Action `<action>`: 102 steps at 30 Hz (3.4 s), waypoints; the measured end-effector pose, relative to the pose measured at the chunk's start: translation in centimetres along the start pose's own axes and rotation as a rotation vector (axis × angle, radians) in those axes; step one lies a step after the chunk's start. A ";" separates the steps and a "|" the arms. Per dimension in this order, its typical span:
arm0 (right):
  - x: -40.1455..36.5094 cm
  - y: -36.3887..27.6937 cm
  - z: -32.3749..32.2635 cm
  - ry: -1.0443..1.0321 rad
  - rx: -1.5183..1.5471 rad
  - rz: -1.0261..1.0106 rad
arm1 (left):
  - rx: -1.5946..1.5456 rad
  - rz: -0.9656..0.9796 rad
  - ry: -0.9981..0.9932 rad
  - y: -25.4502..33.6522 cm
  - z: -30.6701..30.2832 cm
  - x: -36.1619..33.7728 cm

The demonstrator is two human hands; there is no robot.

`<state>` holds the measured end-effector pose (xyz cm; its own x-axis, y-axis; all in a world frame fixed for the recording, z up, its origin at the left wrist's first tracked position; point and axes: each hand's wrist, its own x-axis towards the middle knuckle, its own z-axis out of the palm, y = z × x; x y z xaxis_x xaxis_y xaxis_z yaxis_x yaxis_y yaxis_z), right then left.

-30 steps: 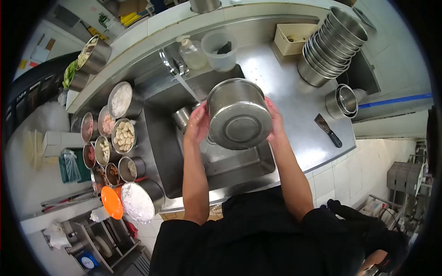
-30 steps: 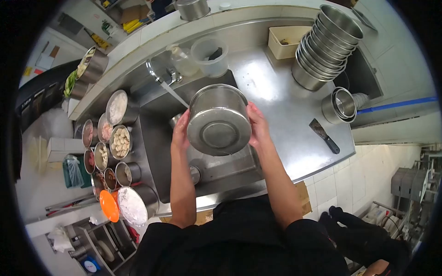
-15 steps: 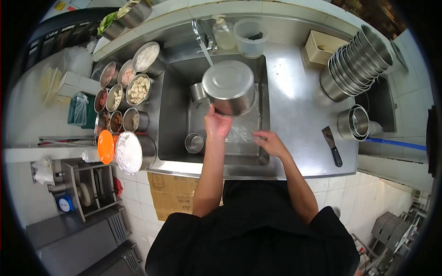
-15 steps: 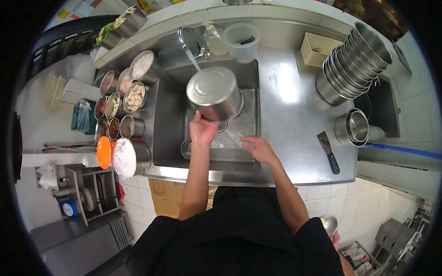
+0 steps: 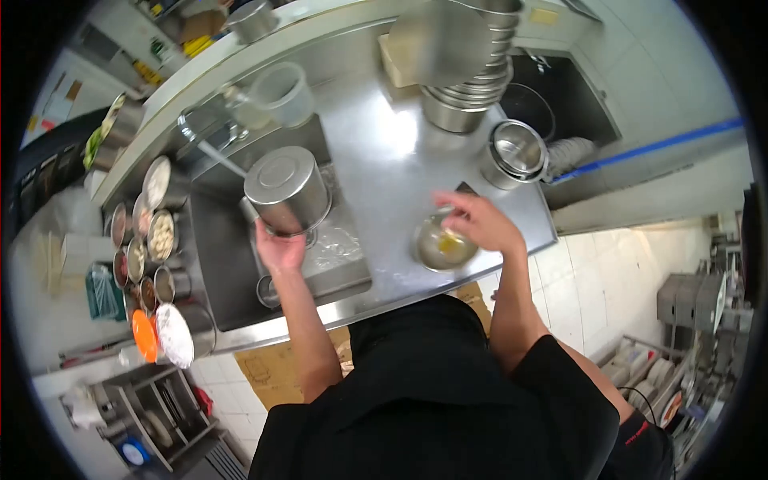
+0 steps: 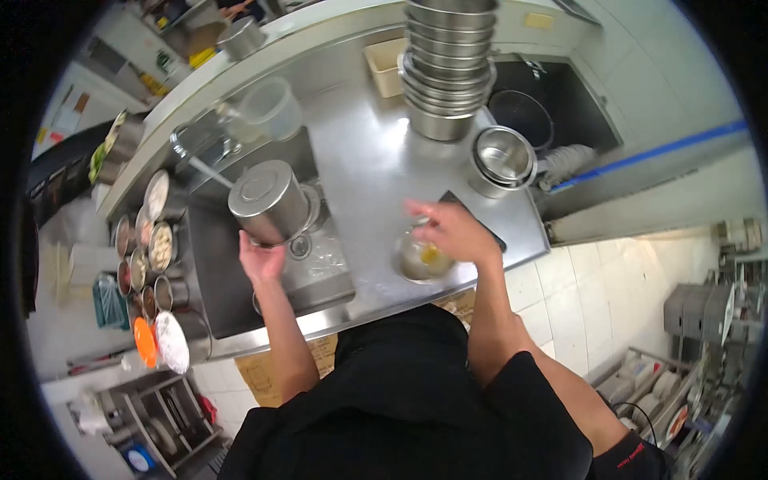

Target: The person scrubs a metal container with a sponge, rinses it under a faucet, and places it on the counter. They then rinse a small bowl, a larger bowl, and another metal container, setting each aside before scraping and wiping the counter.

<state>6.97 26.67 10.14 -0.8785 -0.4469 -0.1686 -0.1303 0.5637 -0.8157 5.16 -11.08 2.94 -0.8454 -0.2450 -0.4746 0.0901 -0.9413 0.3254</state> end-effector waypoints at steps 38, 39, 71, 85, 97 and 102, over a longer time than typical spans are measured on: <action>-3.6 5.9 -6.3 1.061 -0.120 0.210 | 1.980 1.114 -1.415 -24.2 11.1 0.1; -3.3 6.6 -6.3 1.027 -0.175 0.238 | 2.100 1.031 -1.245 -22.5 11.5 0.5; 25.2 -0.3 20.9 0.312 -0.233 -0.069 | 1.927 0.491 -0.161 11.0 -9.5 20.5; 28.6 8.8 8.9 0.532 -0.747 0.483 | 2.170 0.638 -0.965 10.2 0.1 27.1; 27.1 -1.2 29.9 0.434 0.388 0.292 | 1.824 0.792 -0.138 7.5 -15.8 19.4; 18.6 -3.0 33.2 0.220 0.314 0.384 | 1.978 0.751 -0.395 6.9 -10.4 23.2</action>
<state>6.26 -6.37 -8.91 -0.9159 -0.0744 -0.3943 0.3329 0.4078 -0.8502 -8.38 -25.70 -14.29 -0.9814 -0.0634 0.1810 0.0705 0.7586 0.6478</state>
